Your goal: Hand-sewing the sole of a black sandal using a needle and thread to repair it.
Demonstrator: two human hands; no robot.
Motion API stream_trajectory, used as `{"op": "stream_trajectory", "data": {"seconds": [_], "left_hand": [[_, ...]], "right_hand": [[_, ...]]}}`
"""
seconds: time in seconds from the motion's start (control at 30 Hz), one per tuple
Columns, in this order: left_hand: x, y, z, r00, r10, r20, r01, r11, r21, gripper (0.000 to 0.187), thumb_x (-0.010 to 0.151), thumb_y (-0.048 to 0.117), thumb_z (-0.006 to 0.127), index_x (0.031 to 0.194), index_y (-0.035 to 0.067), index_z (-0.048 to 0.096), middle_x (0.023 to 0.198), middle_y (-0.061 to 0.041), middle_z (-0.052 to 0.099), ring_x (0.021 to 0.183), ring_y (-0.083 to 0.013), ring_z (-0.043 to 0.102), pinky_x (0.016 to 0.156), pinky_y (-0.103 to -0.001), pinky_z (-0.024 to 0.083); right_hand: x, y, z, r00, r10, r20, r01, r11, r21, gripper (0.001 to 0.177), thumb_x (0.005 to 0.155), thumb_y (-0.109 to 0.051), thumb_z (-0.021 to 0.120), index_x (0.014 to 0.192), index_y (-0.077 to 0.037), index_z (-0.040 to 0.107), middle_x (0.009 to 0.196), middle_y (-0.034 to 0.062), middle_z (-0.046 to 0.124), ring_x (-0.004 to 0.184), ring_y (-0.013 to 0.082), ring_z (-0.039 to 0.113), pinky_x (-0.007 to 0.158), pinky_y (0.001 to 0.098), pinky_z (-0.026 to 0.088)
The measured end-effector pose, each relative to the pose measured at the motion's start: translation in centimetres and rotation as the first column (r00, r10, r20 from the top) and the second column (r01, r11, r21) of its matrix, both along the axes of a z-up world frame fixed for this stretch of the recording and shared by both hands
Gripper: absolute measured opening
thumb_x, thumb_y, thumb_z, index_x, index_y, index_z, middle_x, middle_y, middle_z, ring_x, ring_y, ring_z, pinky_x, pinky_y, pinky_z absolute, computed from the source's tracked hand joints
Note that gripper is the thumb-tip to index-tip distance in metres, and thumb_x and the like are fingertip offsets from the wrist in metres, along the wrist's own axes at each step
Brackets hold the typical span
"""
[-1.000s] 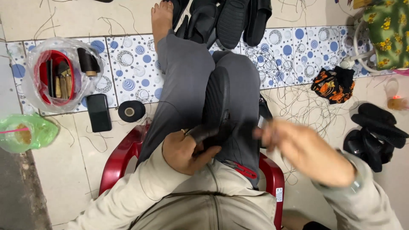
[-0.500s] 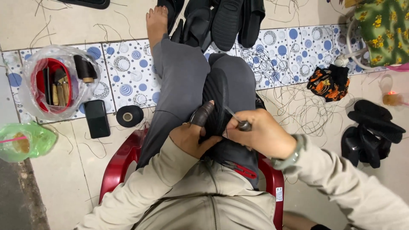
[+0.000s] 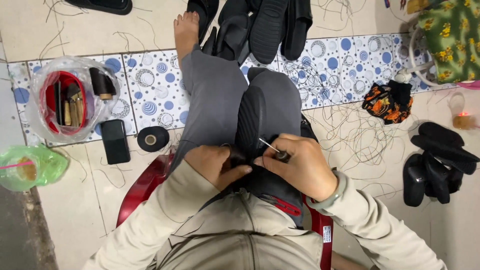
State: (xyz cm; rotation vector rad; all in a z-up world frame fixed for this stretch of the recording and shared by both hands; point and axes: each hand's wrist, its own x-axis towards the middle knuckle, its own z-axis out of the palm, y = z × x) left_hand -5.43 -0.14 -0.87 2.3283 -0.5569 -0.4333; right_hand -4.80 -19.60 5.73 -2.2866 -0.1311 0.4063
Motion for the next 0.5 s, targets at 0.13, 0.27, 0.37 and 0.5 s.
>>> {"op": "stream_trajectory", "data": {"seconds": [0.13, 0.27, 0.37, 0.5], "left_hand": [[-0.9, -0.6, -1.8, 0.992, 0.089, 0.086, -0.083, 0.994, -0.073, 0.05, 0.07, 0.061, 0.066, 0.057, 0.015, 0.052, 0.044, -0.002, 0.051, 0.043, -0.0193, 0.054, 0.04, -0.025, 0.043], [-0.3, 1.0, -0.6, 1.0, 0.0, 0.021, 0.003, 0.99, -0.14, 0.046, 0.071, 0.054, 0.067, 0.054, 0.015, 0.05, 0.04, -0.002, 0.049, 0.038, -0.0211, 0.052, 0.037, -0.027, 0.04], [0.7, 2.3, 1.4, 0.937, -0.194, -0.289, 0.018, 0.857, -0.515, 0.027, 0.078, 0.037, 0.062, 0.075, 0.01, 0.06, 0.051, -0.003, 0.057, 0.042, -0.0167, 0.056, 0.04, -0.024, 0.043], [3.2, -0.1, 2.1, 0.983, -0.056, -0.175, -0.076, 0.742, -0.666, 0.025, 0.091, 0.014, 0.046, 0.11, 0.004, 0.059, 0.058, -0.002, 0.06, 0.044, -0.0086, 0.057, 0.039, -0.019, 0.047]], "right_hand": [[0.0, 0.6, 0.1, 0.998, -0.049, -0.039, 0.048, 0.999, -0.024, 0.014, 0.065, -0.015, 0.078, 0.066, -0.007, 0.067, 0.056, 0.0058, 0.059, 0.051, 0.0174, 0.055, 0.046, 0.0268, 0.043], [0.4, -1.5, 0.0, 0.973, -0.076, -0.217, 0.112, 0.98, 0.162, 0.002, 0.07, -0.003, 0.065, 0.072, -0.003, 0.065, 0.052, 0.0094, 0.057, 0.034, 0.0152, 0.051, 0.029, 0.0231, 0.039], [-0.3, -5.3, 3.1, 0.925, 0.055, -0.376, 0.234, 0.698, 0.677, 0.003, 0.078, -0.003, 0.057, 0.077, 0.0, 0.056, 0.069, 0.0132, 0.049, 0.037, 0.0108, 0.045, 0.028, 0.0201, 0.039], [-4.1, -9.2, 5.0, 0.972, -0.158, -0.176, 0.208, 0.218, 0.954, 0.016, 0.084, -0.012, 0.062, 0.078, -0.003, 0.05, 0.093, 0.0214, 0.056, 0.038, 0.0165, 0.049, 0.03, 0.0196, 0.03]]}}
